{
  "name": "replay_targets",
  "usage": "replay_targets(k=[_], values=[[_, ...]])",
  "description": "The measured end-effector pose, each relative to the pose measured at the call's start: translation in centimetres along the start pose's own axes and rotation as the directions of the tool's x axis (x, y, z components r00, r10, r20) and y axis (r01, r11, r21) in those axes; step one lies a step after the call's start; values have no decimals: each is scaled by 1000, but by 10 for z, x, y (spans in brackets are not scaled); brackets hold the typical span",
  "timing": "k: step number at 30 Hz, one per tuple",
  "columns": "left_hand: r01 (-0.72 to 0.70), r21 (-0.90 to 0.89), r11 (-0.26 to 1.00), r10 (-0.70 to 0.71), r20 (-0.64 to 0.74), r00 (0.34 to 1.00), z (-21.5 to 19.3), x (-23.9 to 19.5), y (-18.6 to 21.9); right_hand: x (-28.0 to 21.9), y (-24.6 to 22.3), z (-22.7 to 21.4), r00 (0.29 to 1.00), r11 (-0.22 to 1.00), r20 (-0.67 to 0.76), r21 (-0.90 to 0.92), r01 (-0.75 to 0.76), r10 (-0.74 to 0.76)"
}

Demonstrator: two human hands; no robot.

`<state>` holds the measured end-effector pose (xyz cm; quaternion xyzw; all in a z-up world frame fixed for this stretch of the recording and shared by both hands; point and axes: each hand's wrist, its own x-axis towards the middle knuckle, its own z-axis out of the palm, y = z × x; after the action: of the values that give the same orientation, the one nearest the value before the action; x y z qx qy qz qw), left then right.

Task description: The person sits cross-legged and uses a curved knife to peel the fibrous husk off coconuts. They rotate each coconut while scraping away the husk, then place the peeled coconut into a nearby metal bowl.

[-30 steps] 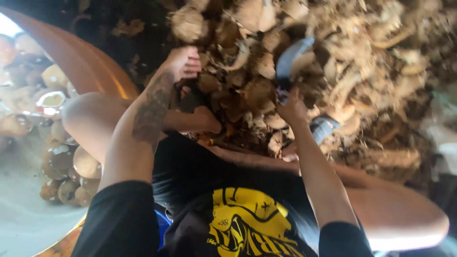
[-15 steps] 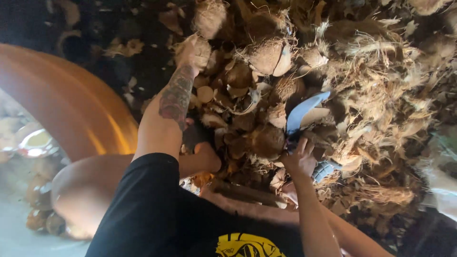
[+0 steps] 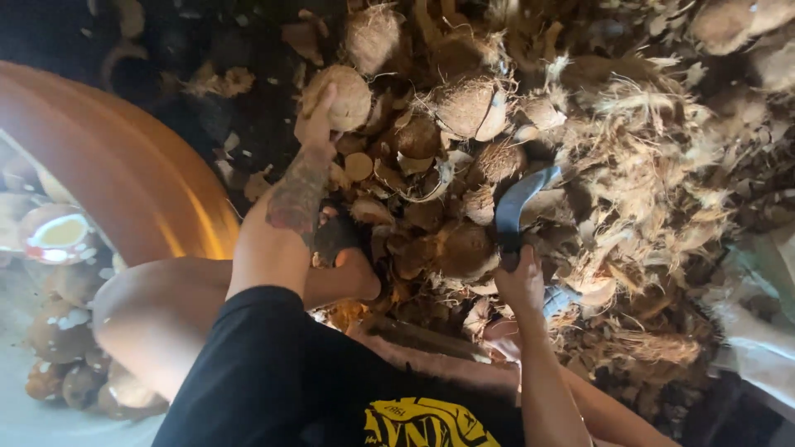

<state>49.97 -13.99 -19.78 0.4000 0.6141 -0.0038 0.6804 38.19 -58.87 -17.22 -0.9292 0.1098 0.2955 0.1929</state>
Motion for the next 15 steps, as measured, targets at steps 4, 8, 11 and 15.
replay_targets(k=[4, 8, 11, 15], values=[[-101, -237, 966, 142, 160, 977, -21, -40, 11, -9, 5, 8, 973, 961, -131, 176, 213, -191], [-258, -213, 942, 323, 387, 864, -27, -24, 17, -56, -58, -19, 978, 916, -203, 381, 126, -50], [-343, -246, 906, 422, 557, 715, -23, -39, 36, -69, -91, -44, 938, 782, -283, 532, 327, -199], [-714, 11, 700, 400, 822, 405, -13, -161, 60, -12, -90, -10, 929, 244, -275, 910, 335, -248]])
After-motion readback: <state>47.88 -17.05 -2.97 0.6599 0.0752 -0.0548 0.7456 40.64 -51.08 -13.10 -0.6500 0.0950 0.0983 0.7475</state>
